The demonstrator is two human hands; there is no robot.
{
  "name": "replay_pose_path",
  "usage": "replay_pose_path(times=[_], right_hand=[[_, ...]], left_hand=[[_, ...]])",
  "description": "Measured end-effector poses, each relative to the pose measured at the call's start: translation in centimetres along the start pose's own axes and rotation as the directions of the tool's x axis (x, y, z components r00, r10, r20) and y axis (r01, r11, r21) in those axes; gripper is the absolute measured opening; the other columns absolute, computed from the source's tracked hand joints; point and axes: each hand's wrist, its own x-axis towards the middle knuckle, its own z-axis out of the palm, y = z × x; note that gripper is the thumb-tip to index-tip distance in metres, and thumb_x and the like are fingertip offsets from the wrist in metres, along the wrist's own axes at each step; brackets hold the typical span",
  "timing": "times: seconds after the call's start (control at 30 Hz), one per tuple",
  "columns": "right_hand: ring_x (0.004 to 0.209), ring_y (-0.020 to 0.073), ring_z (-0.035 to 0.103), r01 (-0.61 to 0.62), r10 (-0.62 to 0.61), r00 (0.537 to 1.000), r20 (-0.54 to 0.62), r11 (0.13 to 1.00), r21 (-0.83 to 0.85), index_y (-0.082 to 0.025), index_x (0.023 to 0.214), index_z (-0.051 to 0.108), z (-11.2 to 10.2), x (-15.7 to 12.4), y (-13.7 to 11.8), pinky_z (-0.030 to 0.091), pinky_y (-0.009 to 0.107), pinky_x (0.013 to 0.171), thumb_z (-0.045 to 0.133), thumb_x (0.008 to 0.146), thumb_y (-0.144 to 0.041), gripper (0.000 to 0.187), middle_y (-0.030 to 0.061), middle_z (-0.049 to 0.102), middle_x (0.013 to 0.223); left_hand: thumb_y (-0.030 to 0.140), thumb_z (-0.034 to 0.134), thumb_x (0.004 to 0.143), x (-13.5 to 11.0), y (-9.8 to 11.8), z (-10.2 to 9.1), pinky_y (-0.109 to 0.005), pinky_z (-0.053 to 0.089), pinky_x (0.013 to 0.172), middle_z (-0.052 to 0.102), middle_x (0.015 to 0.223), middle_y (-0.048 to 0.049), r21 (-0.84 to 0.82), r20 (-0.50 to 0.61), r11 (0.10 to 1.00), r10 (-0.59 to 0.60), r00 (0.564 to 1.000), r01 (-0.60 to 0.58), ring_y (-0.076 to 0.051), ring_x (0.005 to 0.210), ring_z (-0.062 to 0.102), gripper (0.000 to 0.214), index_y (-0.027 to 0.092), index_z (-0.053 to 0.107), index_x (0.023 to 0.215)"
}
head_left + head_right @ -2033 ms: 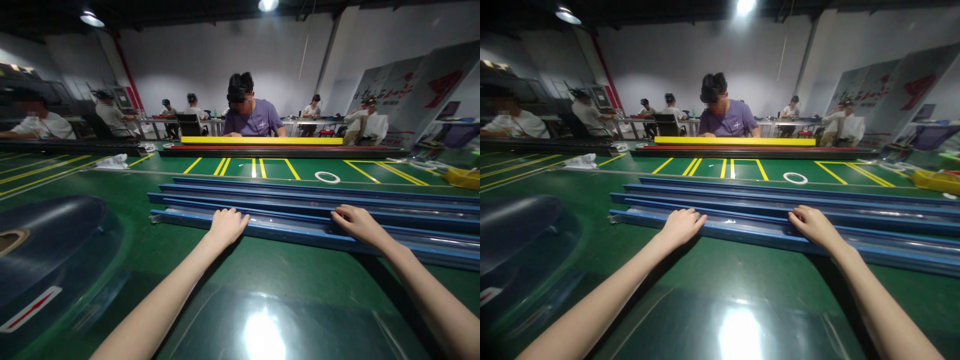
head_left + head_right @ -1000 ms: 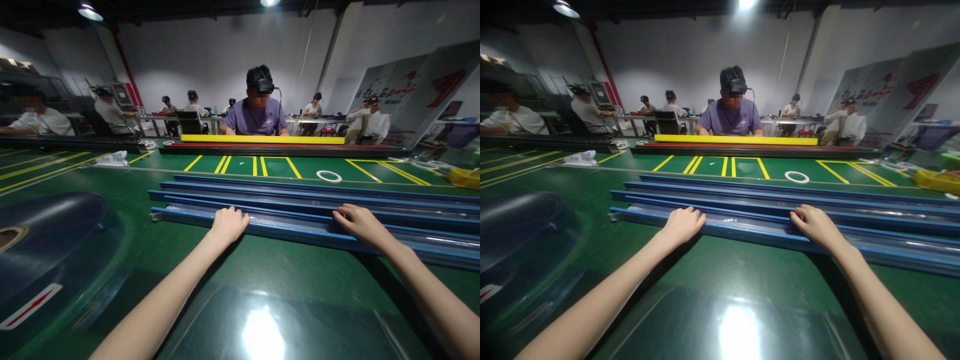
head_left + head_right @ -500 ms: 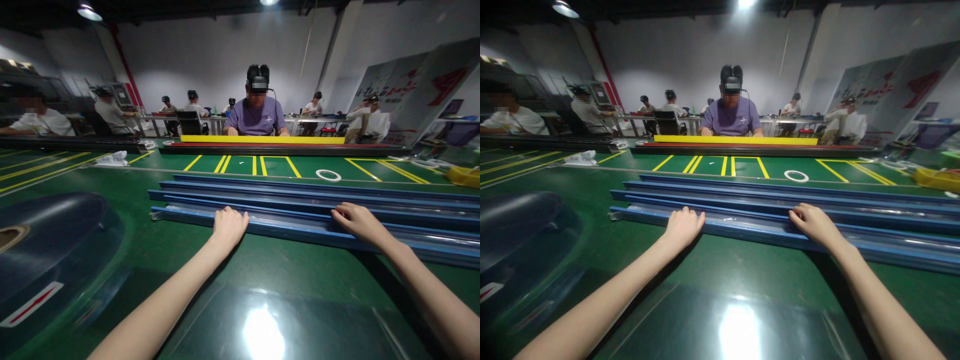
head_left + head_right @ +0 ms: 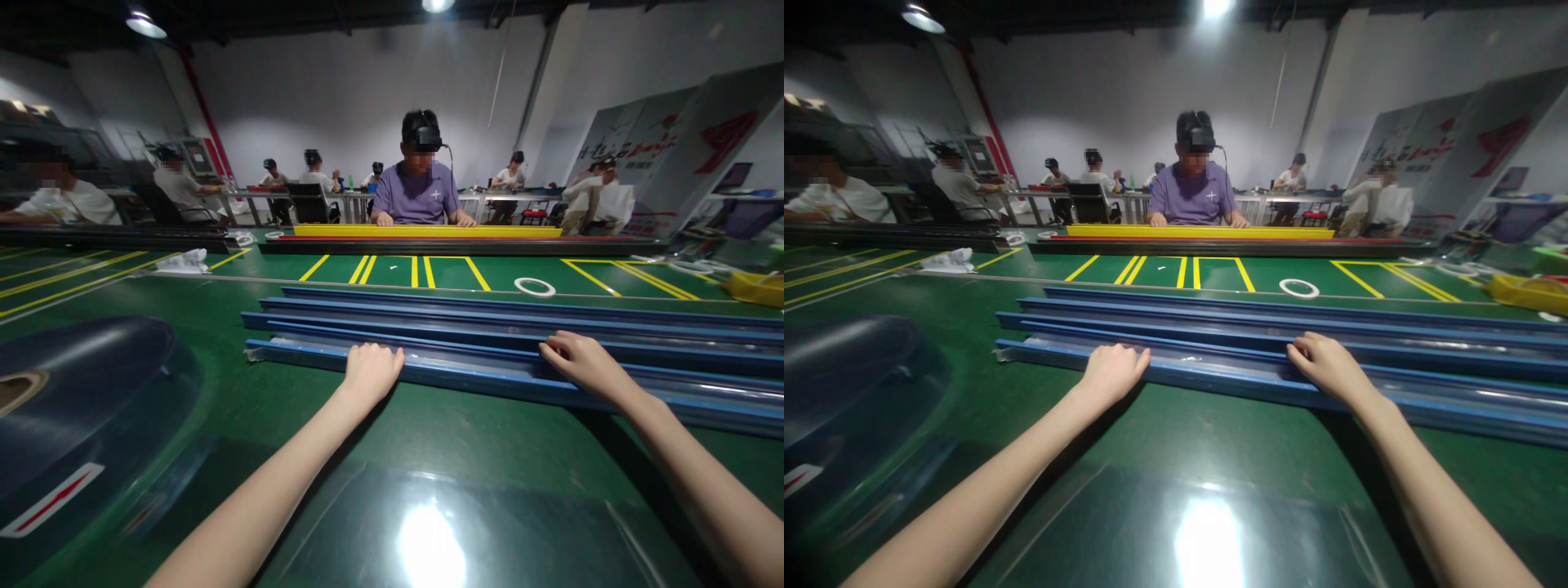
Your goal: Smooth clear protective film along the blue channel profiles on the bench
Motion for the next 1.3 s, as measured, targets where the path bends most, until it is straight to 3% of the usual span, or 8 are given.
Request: replay_pose_path(times=[0.23, 0.5, 0.63, 1.0, 1.3], right_hand=[[0.052, 0.0133, 0.045, -0.006, 0.006, 1.000, 0.025, 1.000, 0.008, -0.021, 0.052, 0.039, 0.1, 0.1, 0.1, 0.031, 0.025, 0.053, 0.033, 0.082, -0.041, 0.036, 0.0017, 0.046, 0.056], [0.052, 0.0134, 0.045, -0.001, 0.001, 1.000, 0.022, 1.000, 0.030, -0.021, 0.051, 0.040, 0.2, 0.3, 0.2, 0.031, 0.025, 0.052, 0.033, 0.081, -0.042, 0.037, 0.0021, 0.048, 0.055], [0.052, 0.0135, 0.045, -0.004, 0.003, 1.000, 0.027, 1.000, 0.023, -0.021, 0.052, 0.039, 0.2, 0.2, 0.2, 0.031, 0.025, 0.052, 0.032, 0.082, -0.042, 0.037, 0.0022, 0.048, 0.056], [0.053, 0.0137, 0.045, -0.023, 0.022, 0.998, 0.060, 0.999, 0.022, -0.021, 0.054, 0.040, 0.2, 0.2, 0.4, 0.030, 0.026, 0.053, 0.032, 0.082, -0.042, 0.036, 0.0025, 0.048, 0.057], [0.057, 0.0163, 0.048, -0.013, 0.013, 0.989, 0.148, 1.000, -0.002, -0.020, 0.058, 0.044, -0.4, 0.3, 0.4, 0.033, 0.028, 0.057, 0.031, 0.083, -0.042, 0.036, 0.0057, 0.052, 0.062]], left_hand=[[0.036, 0.023, 0.091, -0.2, -2.2, 0.2, -0.031, 0.042, 0.071, 0.065, 0.088, -0.0116, 0.017, 0.001, 0.997, 0.081, 0.997, -0.081, -0.022, 0.083, 0.061, 0.044, 0.014, 0.059, 0.104], [0.044, 0.025, 0.089, -0.6, -4.9, 2.7, -0.029, 0.038, 0.080, 0.056, 0.106, -0.0062, -0.028, -0.175, 0.995, 0.085, 0.981, -0.092, -0.019, 0.096, 0.052, 0.043, 0.023, 0.054, 0.114], [0.044, 0.027, 0.089, -0.6, -5.1, 3.6, -0.030, 0.036, 0.084, 0.054, 0.110, -0.0066, -0.042, -0.269, 0.994, 0.082, 0.960, -0.097, -0.020, 0.102, 0.048, 0.042, 0.023, 0.057, 0.110], [0.043, 0.023, 0.089, -0.6, -4.9, 4.7, -0.032, 0.036, 0.078, 0.058, 0.104, -0.0077, -0.004, -0.329, 0.996, 0.079, 0.941, -0.086, -0.021, 0.091, 0.053, 0.045, 0.020, 0.056, 0.109], [0.050, 0.032, 0.085, -0.4, -5.3, 5.7, -0.033, 0.035, 0.074, 0.059, 0.098, -0.0078, 0.009, -0.430, 0.992, 0.117, 0.895, -0.125, -0.022, 0.089, 0.052, 0.045, 0.019, 0.059, 0.101]])
